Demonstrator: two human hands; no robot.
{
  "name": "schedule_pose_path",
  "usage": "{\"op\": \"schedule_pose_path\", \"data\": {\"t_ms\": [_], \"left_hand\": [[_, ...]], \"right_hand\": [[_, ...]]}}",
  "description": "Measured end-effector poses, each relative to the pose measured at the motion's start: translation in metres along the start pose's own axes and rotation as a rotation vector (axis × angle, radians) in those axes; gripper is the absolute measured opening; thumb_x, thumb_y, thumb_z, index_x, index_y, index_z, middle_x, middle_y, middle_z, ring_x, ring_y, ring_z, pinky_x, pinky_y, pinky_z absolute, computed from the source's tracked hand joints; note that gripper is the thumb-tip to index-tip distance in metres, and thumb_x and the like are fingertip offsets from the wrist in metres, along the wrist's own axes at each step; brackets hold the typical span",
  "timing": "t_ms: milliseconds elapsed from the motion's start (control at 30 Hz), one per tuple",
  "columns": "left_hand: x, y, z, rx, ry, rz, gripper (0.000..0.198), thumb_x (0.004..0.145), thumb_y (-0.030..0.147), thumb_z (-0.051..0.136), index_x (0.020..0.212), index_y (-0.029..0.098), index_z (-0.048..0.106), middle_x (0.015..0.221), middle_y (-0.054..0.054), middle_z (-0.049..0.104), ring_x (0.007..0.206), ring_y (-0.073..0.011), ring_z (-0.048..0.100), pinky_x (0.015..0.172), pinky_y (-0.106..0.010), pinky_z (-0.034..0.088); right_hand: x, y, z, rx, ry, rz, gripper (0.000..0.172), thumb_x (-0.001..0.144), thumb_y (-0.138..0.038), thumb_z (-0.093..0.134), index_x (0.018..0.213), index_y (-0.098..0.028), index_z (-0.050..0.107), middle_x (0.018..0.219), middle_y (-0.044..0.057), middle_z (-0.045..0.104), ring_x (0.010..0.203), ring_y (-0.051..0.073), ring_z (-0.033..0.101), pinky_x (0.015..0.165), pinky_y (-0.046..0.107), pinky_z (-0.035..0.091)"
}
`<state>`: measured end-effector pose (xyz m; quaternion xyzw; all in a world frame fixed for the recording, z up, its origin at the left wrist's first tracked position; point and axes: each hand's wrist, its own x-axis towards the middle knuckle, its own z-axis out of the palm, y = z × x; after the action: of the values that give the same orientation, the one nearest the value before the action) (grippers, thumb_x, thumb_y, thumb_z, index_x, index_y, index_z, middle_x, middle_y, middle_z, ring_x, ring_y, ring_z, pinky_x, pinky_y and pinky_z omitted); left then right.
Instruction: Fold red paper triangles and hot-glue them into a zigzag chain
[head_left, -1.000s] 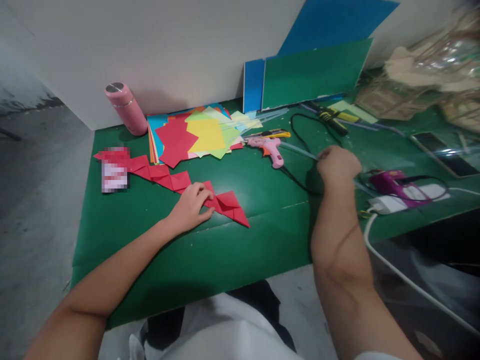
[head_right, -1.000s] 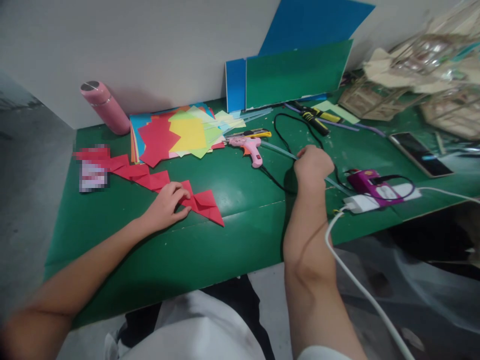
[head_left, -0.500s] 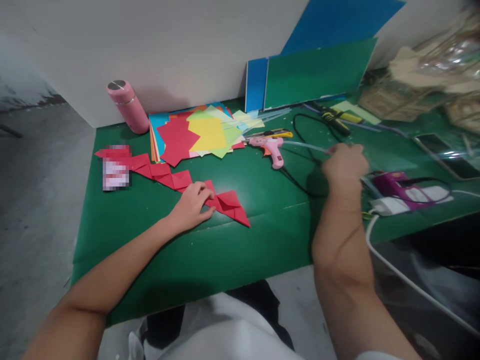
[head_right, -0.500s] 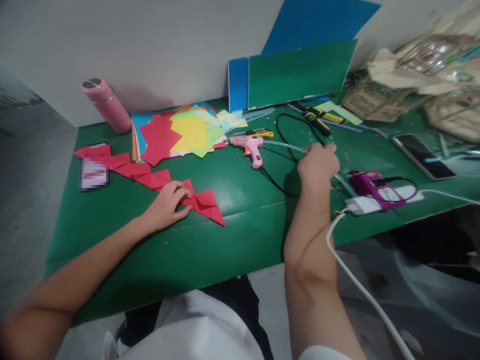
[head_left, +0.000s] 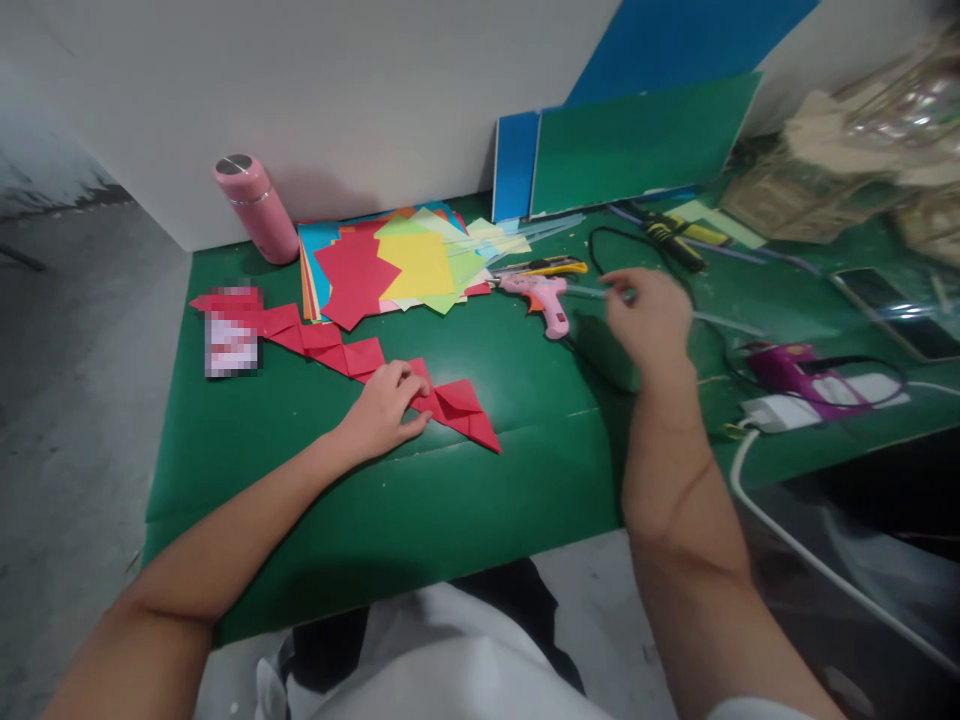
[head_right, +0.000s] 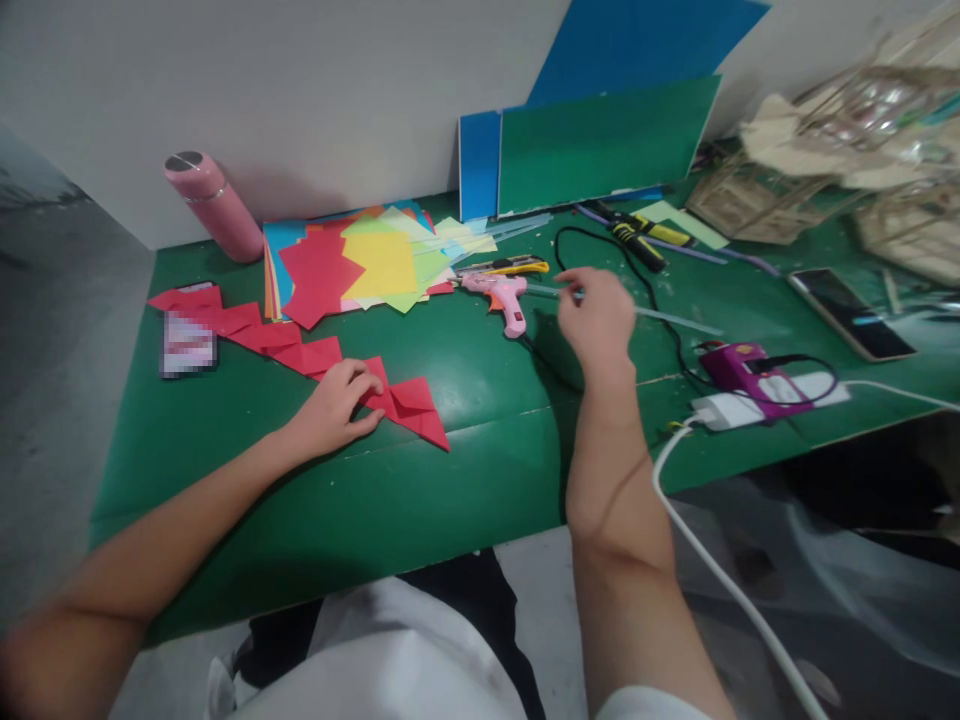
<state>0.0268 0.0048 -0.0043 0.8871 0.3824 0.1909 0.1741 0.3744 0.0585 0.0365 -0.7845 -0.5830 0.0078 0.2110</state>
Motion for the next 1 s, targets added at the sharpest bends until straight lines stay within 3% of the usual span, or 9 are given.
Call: {"op": "schedule_pose_path", "data": {"t_ms": [67,167,300,567,800,1000], "left_hand": [[0.000,0.000,0.000,0.007,0.002,0.000,0.018,0.085,0.028,0.056,0.098,0.015,0.058,0.099,-0.009,0.048,0.094,-0.0230,0.050,0.085,-0.038,0.046],[0.000,0.001,0.000,0.020,0.001,0.009,0.018,0.086,0.028,0.056,0.099,0.016,0.058,0.100,-0.009,0.050,0.095,-0.0236,0.050,0.085,-0.038,0.045],[0.000,0.001,-0.001,0.023,-0.007,0.028,0.018,0.087,0.028,0.056,0.099,0.015,0.057,0.100,-0.009,0.053,0.095,-0.0235,0.051,0.086,-0.038,0.044],[0.001,0.002,-0.001,-0.010,-0.003,0.026,0.017,0.087,0.028,0.057,0.098,0.015,0.057,0.103,-0.009,0.058,0.097,-0.0232,0.052,0.087,-0.038,0.043],[0.004,0.003,-0.004,-0.066,-0.023,-0.016,0.017,0.094,0.026,0.045,0.096,0.017,0.060,0.100,-0.007,0.060,0.094,-0.0212,0.053,0.087,-0.038,0.044],[0.003,0.003,-0.002,-0.060,0.014,-0.022,0.014,0.090,0.023,0.050,0.096,0.016,0.061,0.100,-0.008,0.058,0.093,-0.0214,0.054,0.085,-0.037,0.046]], "right_hand": [[-0.012,-0.024,0.006,0.226,-0.263,-0.220,0.023,0.086,-0.026,0.054,0.100,-0.016,0.069,0.085,0.009,0.069,0.074,0.018,0.059,0.069,0.029,0.039],[-0.037,-0.064,0.016,0.362,-0.630,-0.569,0.021,0.083,-0.038,0.060,0.082,-0.019,0.069,0.075,0.002,0.068,0.065,0.014,0.056,0.061,0.025,0.036],[-0.064,-0.096,0.024,0.349,-0.825,-0.731,0.016,0.083,-0.033,0.061,0.078,-0.019,0.066,0.070,-0.001,0.066,0.062,0.011,0.052,0.058,0.024,0.029],[-0.070,-0.103,0.028,0.265,-0.861,-0.718,0.020,0.080,-0.035,0.067,0.071,-0.019,0.061,0.069,-0.002,0.062,0.060,0.010,0.047,0.055,0.024,0.023],[-0.074,-0.107,0.029,0.207,-0.841,-0.697,0.020,0.080,-0.035,0.069,0.071,-0.019,0.060,0.072,-0.003,0.064,0.062,0.010,0.048,0.056,0.024,0.023],[-0.075,-0.104,0.030,0.272,-0.835,-0.715,0.012,0.081,-0.029,0.068,0.089,-0.022,0.065,0.075,-0.003,0.067,0.063,0.011,0.053,0.056,0.022,0.027]]}}
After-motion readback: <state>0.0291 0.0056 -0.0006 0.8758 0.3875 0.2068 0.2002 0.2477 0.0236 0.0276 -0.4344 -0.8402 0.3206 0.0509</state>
